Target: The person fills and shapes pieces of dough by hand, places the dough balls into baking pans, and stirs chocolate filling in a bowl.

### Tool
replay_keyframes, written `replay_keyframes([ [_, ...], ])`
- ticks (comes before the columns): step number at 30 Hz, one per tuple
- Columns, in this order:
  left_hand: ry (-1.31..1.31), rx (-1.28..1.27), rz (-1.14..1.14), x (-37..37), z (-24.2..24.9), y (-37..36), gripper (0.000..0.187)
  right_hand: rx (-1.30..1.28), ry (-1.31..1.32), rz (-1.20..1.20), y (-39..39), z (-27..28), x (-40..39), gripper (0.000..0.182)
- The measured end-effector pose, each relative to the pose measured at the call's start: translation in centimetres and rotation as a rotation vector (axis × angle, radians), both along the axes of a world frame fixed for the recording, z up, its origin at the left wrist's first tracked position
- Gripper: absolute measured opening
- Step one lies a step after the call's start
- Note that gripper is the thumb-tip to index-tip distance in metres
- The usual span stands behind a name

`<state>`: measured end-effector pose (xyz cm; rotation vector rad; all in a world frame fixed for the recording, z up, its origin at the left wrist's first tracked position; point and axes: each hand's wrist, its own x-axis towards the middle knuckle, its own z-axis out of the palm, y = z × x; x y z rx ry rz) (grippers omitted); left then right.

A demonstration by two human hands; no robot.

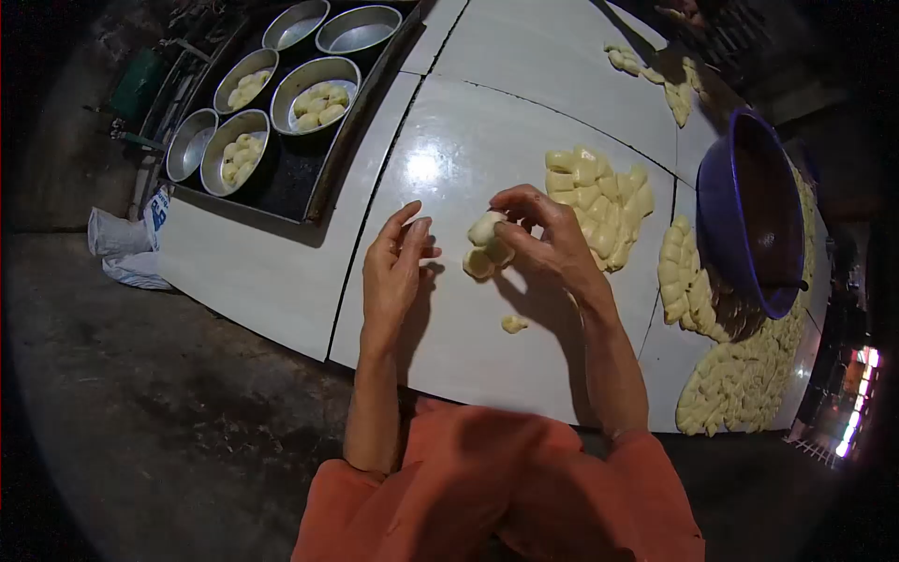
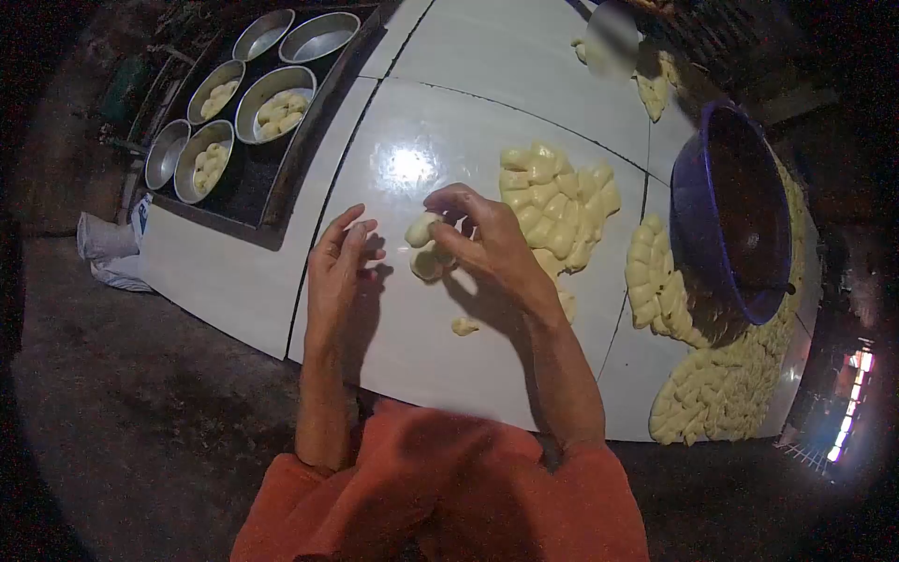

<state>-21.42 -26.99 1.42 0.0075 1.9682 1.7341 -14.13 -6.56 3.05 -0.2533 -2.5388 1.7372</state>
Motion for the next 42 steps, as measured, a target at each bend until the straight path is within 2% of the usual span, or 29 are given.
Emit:
replay_keyframes([
  [1, 0.032, -0.063, -0.027, -0.8, -0.9, -0.6, 0.044, 0.089, -0.138, 0.115, 0.3, 0.5, -0.9, 0.033],
  [3, -0.003, -0.044, -0.053, -1.1, -1.5, -0.4, 0.041, 0.352, -0.008, 0.28, -0.1, -3.1, -2.2, 0.031],
  [4, 0.05, -0.105, -0.152, -1.3, -1.8, -0.2, 0.042, 0.484, 0.055, 0.362, -0.4, -3.8, -2.5, 0.03],
  [7, 0.152, -0.19, -0.334, -1.6, -2.1, 0.4, 0.047, 0.353, 0.014, 0.011, -1.3, -0.9, -0.9, 0.031],
  [8, 0.193, -0.201, -0.331, -1.5, -2.0, 0.8, 0.048, 0.237, -0.08, -0.1, -0.9, -0.3, -0.1, 0.034],
  [9, 0.236, -0.212, -0.334, -1.5, -1.6, 1.1, 0.048, 0.301, -0.164, -0.17, -0.5, -0.5, 0.9, 0.033],
  [11, 0.211, -0.271, -0.438, -1.7, -0.7, 1.8, 0.048, 0.371, -0.161, -0.195, -0.4, -2.7, 2.7, 0.031],
  [12, 0.201, -0.295, -0.503, -1.7, -0.3, 2.4, 0.048, 0.286, -0.173, -0.166, -1.5, -2.3, 3.2, 0.031],
  [13, 0.12, -0.305, -0.546, -1.7, -0.1, 3.1, 0.045, 0.069, -0.156, -0.161, -2.5, -3.9, 3.4, 0.031],
  [14, 0.244, -0.32, -0.595, -1.7, -1.0, 3.1, 0.041, 0.17, -0.103, -0.154, -2.9, -4.5, 3.7, 0.032],
  [15, 0.368, -0.331, -0.64, -1.8, -2.0, 2.8, 0.038, 0.188, -0.172, -0.141, -3.2, -2.3, 4.0, 0.031],
  [17, 0.072, -0.296, -0.634, -2.3, 0.0, 2.9, 0.043, 0.12, -0.058, -0.236, -3.3, -2.7, 5.7, 0.029],
  [18, 0.212, -0.248, -0.618, -2.2, -0.9, 2.6, 0.051, 0.152, -0.036, -0.339, -2.9, -2.5, 7.1, 0.028],
  [19, 0.134, -0.232, -0.541, -1.5, 0.4, 2.6, 0.057, 0.183, -0.014, -0.435, -2.6, -2.3, 8.9, 0.026],
  [21, 0.437, -0.37, -0.476, -0.9, -0.1, 2.0, 0.057, 0.33, -0.028, -0.626, -1.2, -1.9, 12.8, 0.025],
  [22, 0.52, -0.403, -0.456, -0.9, -0.4, 1.6, 0.055, 0.303, -0.04, -0.831, -0.5, -2.9, 14.8, 0.027],
  [23, 0.606, -0.44, -0.432, -0.9, -0.4, 1.5, 0.053, 0.354, -0.16, -0.922, 0.5, -2.5, 16.4, 0.035],
  [25, 0.596, -0.439, -0.415, 0.9, 1.2, 3.5, 0.045, 0.649, -0.183, -0.8, 1.5, -3.5, 18.5, 0.041],
  [27, 0.633, -0.323, -0.498, 2.6, 1.7, 5.6, 0.043, 0.738, -0.191, -0.693, 1.3, -5.3, 18.2, 0.044],
  [28, 0.783, -0.239, -0.583, 3.5, 0.9, 6.9, 0.043, 0.79, -0.057, -0.664, 1.6, -6.2, 17.9, 0.036],
  [29, 0.931, -0.153, -0.664, 4.6, -0.2, 8.1, 0.043, 0.687, 0.003, -0.658, 1.8, -6.6, 18.1, 0.031],
  [31, 0.945, -0.085, -0.85, 6.8, -0.7, 10.3, 0.05, 0.476, 0.121, -0.638, 2.0, -7.0, 18.2, 0.022],
  [32, 0.979, -0.079, -0.915, 7.7, -0.9, 11.2, 0.053, 0.229, -0.059, -0.679, 2.0, -6.9, 19.0, 0.017],
  [35, 1.035, -0.071, -1.082, 8.9, -1.9, 12.9, 0.07, -0.511, 0.067, -0.824, 2.6, -7.8, 21.0, 0.022],
  [36, 1.028, -0.093, -1.098, 9.0, -2.0, 13.1, 0.073, -0.689, 0.163, -0.853, 2.2, -5.2, 20.0, 0.038],
  [39, 0.979, -0.124, -1.151, 8.5, -2.3, 13.2, 0.08, -0.626, -0.008, -0.79, 3.8, -3.8, 19.8, 0.036],
  [40, 0.958, -0.132, -1.164, 8.3, -2.3, 13.2, 0.082, -0.492, -0.065, -0.757, 3.7, -3.4, 19.2, 0.037],
  [41, 0.993, -0.155, -1.18, 8.2, -2.2, 13.3, 0.082, -0.171, -0.259, -0.722, 3.4, -2.4, 18.9, 0.033],
  [42, 1.026, -0.178, -1.196, 8.2, -1.9, 13.4, 0.083, 0.12, -0.188, -0.682, 3.5, -3.9, 19.2, 0.03],
])
